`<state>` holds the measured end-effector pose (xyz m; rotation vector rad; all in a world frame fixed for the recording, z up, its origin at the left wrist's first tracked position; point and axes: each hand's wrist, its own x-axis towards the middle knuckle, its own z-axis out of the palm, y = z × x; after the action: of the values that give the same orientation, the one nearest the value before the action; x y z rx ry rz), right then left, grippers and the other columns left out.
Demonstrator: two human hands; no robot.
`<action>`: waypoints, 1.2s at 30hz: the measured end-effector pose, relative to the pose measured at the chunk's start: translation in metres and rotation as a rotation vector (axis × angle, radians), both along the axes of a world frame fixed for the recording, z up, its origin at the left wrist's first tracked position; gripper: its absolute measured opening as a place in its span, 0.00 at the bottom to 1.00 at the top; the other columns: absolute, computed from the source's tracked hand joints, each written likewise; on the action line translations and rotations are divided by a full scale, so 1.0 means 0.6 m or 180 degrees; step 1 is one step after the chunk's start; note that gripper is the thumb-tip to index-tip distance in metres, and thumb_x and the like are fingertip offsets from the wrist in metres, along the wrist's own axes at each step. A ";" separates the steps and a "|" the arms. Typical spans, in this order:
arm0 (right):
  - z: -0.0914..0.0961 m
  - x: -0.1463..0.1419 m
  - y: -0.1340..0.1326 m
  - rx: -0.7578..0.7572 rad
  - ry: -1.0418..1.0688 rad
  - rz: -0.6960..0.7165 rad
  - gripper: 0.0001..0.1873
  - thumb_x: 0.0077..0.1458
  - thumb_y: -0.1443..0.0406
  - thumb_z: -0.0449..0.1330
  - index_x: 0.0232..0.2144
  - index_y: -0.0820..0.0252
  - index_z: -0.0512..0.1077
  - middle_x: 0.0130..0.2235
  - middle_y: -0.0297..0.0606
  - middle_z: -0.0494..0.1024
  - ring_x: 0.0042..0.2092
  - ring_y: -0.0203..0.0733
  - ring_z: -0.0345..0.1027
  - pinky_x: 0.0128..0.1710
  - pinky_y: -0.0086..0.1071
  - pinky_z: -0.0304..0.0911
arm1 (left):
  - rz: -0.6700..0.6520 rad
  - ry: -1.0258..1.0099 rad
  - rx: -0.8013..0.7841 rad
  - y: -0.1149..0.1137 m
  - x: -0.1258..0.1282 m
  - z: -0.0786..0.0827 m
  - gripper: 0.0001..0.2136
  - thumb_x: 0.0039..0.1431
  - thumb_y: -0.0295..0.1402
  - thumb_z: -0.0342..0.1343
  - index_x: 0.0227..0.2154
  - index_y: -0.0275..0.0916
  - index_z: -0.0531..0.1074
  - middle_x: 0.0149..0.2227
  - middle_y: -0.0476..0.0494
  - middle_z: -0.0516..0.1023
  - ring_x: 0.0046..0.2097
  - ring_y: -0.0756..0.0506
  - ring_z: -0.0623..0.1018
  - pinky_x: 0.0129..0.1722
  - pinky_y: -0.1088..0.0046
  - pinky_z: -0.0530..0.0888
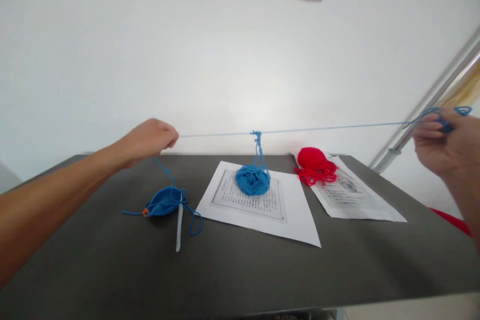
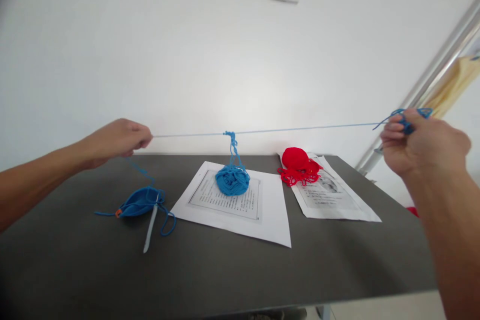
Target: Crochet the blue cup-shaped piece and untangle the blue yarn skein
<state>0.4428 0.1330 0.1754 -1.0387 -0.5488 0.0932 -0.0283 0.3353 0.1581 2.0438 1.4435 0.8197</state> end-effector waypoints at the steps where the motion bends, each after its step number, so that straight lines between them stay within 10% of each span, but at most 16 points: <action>1: -0.020 -0.003 -0.005 -0.0306 -0.0055 0.0150 0.24 0.66 0.77 0.58 0.19 0.58 0.59 0.21 0.27 0.59 0.17 0.22 0.51 0.13 0.16 0.44 | -0.0117 0.0304 -0.0105 -0.010 -0.008 -0.020 0.12 0.42 0.23 0.57 0.10 0.38 0.63 0.13 0.51 0.58 0.20 0.50 0.58 0.21 0.72 0.50; 5: -0.101 -0.022 -0.022 -0.1750 -0.0572 0.0930 0.19 0.54 0.62 0.73 0.19 0.58 0.71 0.18 0.37 0.66 0.16 0.28 0.55 0.12 0.26 0.42 | -0.0637 0.1246 -0.0439 -0.044 -0.030 -0.071 0.17 0.39 0.22 0.61 0.05 0.40 0.61 0.10 0.50 0.59 0.17 0.50 0.57 0.22 0.71 0.48; 11: -0.152 -0.074 -0.014 -0.2973 -0.2134 0.1418 0.14 0.39 0.65 0.80 0.31 0.57 0.83 0.27 0.43 0.79 0.21 0.40 0.66 0.19 0.34 0.55 | -0.1192 0.2255 0.0049 -0.082 -0.013 -0.073 0.08 0.44 0.30 0.66 0.15 0.43 0.74 0.24 0.41 0.78 0.29 0.38 0.74 0.28 0.67 0.56; 15: -0.151 -0.162 0.006 -0.2941 -0.2857 0.1316 0.13 0.44 0.61 0.75 0.36 0.54 0.84 0.45 0.47 0.80 0.30 0.42 0.69 0.29 0.37 0.59 | -0.1321 0.2075 0.0430 -0.119 0.046 -0.089 0.06 0.57 0.39 0.59 0.32 0.43 0.78 0.38 0.39 0.82 0.41 0.34 0.78 0.37 0.63 0.64; 18: -0.167 -0.256 0.028 -0.3123 -0.3230 0.1721 0.16 0.61 0.52 0.63 0.33 0.55 0.82 0.34 0.43 0.81 0.31 0.44 0.69 0.32 0.37 0.57 | -0.1563 0.1516 0.0258 -0.142 0.095 -0.130 0.08 0.59 0.39 0.59 0.35 0.41 0.76 0.40 0.38 0.81 0.42 0.34 0.78 0.40 0.61 0.66; 22: -0.210 -0.341 0.066 -0.3328 -0.3120 0.1996 0.21 0.54 0.50 0.69 0.19 0.58 0.75 0.23 0.40 0.75 0.26 0.41 0.62 0.28 0.35 0.46 | -0.1921 0.1331 0.0115 -0.143 0.127 -0.188 0.06 0.56 0.36 0.62 0.33 0.40 0.75 0.38 0.41 0.80 0.40 0.38 0.78 0.40 0.65 0.67; 28: -0.246 -0.346 0.089 -0.3035 -0.2314 0.2541 0.12 0.52 0.61 0.68 0.20 0.59 0.73 0.22 0.33 0.72 0.25 0.36 0.60 0.27 0.32 0.50 | -0.2036 0.1020 0.0016 -0.126 0.125 -0.215 0.06 0.58 0.26 0.53 0.27 0.42 0.70 0.32 0.46 0.76 0.34 0.43 0.74 0.36 0.67 0.65; 36: -0.247 -0.338 0.082 -0.2165 -0.0579 0.2955 0.22 0.49 0.48 0.70 0.33 0.58 0.72 0.20 0.27 0.69 0.21 0.31 0.56 0.21 0.28 0.48 | -0.1772 0.0372 -0.0145 -0.133 0.122 -0.221 0.04 0.61 0.32 0.57 0.33 0.43 0.66 0.32 0.47 0.76 0.36 0.43 0.75 0.36 0.66 0.68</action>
<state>0.2398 0.1821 0.0273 -1.3725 -1.1828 1.0715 0.0449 0.2552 0.0253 2.3194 0.8559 0.4353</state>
